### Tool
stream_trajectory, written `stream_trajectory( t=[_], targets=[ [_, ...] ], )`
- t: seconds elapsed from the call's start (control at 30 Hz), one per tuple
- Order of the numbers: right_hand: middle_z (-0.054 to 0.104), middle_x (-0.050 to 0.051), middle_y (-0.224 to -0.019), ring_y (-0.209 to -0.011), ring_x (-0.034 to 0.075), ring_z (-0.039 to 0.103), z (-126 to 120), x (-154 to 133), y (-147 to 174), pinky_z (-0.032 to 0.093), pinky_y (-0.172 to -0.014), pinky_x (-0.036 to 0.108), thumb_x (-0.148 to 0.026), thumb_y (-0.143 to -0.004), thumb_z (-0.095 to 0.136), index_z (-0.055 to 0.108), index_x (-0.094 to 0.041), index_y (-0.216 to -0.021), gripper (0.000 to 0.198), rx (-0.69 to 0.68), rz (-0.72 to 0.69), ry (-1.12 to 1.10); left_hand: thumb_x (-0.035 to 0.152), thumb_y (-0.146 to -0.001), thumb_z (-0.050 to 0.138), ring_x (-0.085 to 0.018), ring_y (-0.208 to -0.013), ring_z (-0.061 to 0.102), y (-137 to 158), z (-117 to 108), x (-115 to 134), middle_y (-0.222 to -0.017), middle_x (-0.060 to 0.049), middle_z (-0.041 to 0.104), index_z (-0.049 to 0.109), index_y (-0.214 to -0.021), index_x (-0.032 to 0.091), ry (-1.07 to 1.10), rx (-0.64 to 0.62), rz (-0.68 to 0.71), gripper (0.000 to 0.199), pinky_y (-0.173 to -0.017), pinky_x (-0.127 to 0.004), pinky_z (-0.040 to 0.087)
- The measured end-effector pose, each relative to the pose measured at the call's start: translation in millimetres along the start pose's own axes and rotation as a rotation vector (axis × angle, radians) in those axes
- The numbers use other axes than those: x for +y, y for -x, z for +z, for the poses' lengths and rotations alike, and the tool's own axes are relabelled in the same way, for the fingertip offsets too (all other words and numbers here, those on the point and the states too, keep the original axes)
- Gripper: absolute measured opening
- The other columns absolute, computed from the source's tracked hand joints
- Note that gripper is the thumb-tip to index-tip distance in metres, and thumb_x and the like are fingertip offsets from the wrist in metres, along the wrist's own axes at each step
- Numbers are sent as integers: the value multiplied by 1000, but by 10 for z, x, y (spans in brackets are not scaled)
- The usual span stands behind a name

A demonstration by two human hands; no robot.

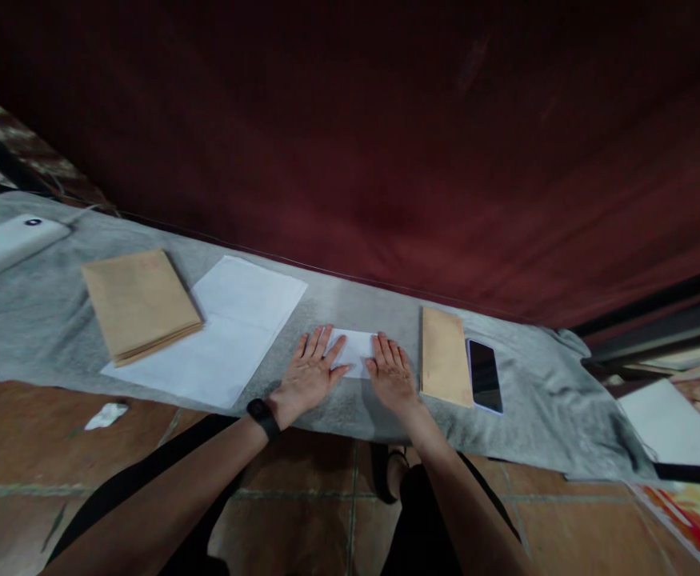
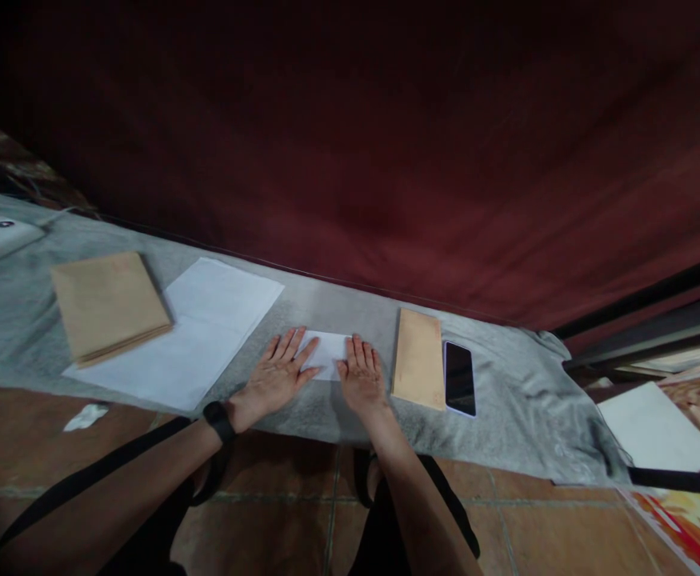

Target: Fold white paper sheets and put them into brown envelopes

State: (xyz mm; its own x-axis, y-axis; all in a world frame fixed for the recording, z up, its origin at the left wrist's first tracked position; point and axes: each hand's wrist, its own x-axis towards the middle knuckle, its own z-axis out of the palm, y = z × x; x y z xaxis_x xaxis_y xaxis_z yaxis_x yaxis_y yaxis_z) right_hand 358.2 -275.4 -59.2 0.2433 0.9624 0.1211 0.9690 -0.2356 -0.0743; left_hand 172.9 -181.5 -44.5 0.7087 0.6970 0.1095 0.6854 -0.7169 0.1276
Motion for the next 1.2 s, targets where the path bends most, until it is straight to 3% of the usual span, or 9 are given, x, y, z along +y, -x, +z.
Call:
stream_trajectory(
  t=[0.3, 0.47, 0.57, 0.67, 0.8, 0.9, 1.2],
  targets=[
    [33, 8, -164, -149, 30, 36, -117, 64, -29, 30, -122, 49, -36, -104, 42, 38, -17, -157, 56, -85, 46, -65, 58, -100, 40, -33, -154, 24, 1, 13, -41, -166, -15, 28, 38, -157, 23, 0, 0, 18, 66, -125, -53, 18],
    [41, 18, -159, -150, 29, 36, -205, 90, -175, 32, -121, 47, -30, -99, 51, 46, -7, -150, 57, 48, 67, -211, 57, -99, 43, -34, -154, 23, -1, 14, -35, -166, -15, 27, 38, -157, 23, 1, 6, 20, 67, -124, -53, 18],
    [44, 16, -158, -149, 24, 37, -213, -38, -254, 35, -121, 45, -29, -103, 43, 48, -9, -149, 51, 131, -5, -343, 58, -99, 43, -35, -154, 24, -6, 16, -27, -166, -16, 27, 39, -157, 23, -12, 5, 15, 67, -124, -54, 19],
    [45, 12, -158, -149, 21, 37, -150, -237, -262, 37, -121, 44, -30, -105, 38, 48, -14, -150, 49, 88, -114, -402, 56, -100, 43, -35, -154, 24, -10, 26, -32, -166, -17, 27, 38, -157, 23, -31, 0, 20, 66, -123, -54, 20],
    [41, 14, -160, -151, 22, 34, -38, -390, -216, 33, -123, 42, -30, -106, 39, 46, -9, -151, 50, -12, -164, -307, 43, -102, 41, -33, -154, 25, -2, 44, -66, -166, -16, 26, 37, -157, 23, -47, 7, 44, 59, -123, -54, 21],
    [38, 11, -162, -151, 22, 33, -6, -374, -202, 32, -124, 42, -33, -107, 37, 43, -13, -154, 51, -37, -164, -216, 38, -103, 38, -31, -154, 27, 6, 51, -104, -166, -14, 28, 38, -157, 23, -41, 27, 58, 56, -124, -52, 23],
    [31, 11, -165, -152, 25, 30, 3, -324, -189, 30, -124, 46, -36, -107, 39, 38, -18, -157, 53, -25, -170, -127, 46, -103, 36, -31, -152, 31, 61, -21, -268, -163, -14, 35, 42, -154, 15, -41, 25, 15, 60, -124, -51, 25]
  ],
)
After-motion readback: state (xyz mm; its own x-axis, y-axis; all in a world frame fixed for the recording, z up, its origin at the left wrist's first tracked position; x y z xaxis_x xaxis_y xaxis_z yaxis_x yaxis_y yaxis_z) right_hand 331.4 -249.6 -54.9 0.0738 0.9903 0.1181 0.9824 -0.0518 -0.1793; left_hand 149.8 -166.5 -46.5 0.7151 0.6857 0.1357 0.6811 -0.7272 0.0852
